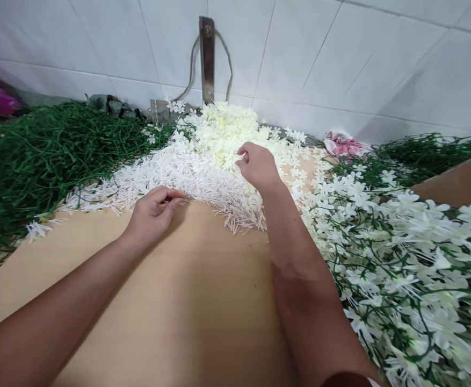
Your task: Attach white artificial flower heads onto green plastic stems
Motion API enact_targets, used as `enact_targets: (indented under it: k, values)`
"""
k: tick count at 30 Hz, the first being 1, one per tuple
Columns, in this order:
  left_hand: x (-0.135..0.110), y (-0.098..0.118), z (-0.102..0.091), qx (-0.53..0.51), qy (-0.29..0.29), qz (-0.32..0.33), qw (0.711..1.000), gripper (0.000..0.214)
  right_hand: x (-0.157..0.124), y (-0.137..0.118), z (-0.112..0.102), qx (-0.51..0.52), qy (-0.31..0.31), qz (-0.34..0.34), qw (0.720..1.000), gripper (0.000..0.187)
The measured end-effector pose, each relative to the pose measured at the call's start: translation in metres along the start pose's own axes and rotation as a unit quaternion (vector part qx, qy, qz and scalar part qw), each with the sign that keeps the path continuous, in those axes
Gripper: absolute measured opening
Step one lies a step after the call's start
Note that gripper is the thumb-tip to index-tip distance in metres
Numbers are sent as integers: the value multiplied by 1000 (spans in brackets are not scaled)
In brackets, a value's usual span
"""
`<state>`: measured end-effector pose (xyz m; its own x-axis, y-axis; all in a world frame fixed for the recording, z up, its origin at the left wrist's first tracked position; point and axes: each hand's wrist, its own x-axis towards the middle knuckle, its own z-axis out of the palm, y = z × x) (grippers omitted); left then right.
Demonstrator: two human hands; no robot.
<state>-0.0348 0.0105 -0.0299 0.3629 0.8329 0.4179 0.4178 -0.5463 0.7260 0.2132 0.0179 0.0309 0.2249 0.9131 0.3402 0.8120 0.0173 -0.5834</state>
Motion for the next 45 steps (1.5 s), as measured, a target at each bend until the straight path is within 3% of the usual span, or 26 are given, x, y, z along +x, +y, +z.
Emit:
enact_targets:
  k: [3, 8, 13, 19, 23, 28, 32, 36, 42, 45]
  values:
    - [-1, 3, 5, 40, -57, 35, 997, 21, 3, 8, 2, -89, -21, -5, 996, 23]
    - [-1, 5, 7, 84, -100, 50, 990, 23, 5, -5, 31, -194, -67, -25, 978, 29]
    - [-2, 5, 6, 87, -103, 55, 989, 24, 10, -5, 34, -131, -17, -12, 991, 20]
    - [-1, -2, 8, 7, -15, 27, 1000, 22, 4, -17, 23, 63, 13, 2, 998, 6]
    - [1, -6, 9, -63, 45, -12, 997, 26, -8, -38, 31, 112, -59, -30, 991, 10]
    - [5, -3, 8, -197, 60, -96, 974, 30, -25, -61, 47, 154, -203, -51, 966, 19]
    - [8, -1, 6, -248, 63, -153, 954, 14, -31, -69, 54, 192, -239, -45, 951, 19]
    - [10, -2, 2, -282, 84, -177, 939, 11, -30, -66, 56, 230, -281, -10, 932, 13]
    - [12, -2, -1, -306, 135, -188, 923, 11, -31, -65, 60, 259, -290, 16, 921, 9]
    - [13, 0, -2, -309, 141, -205, 918, 11, -37, -71, 69, 237, -262, 22, 935, 16]
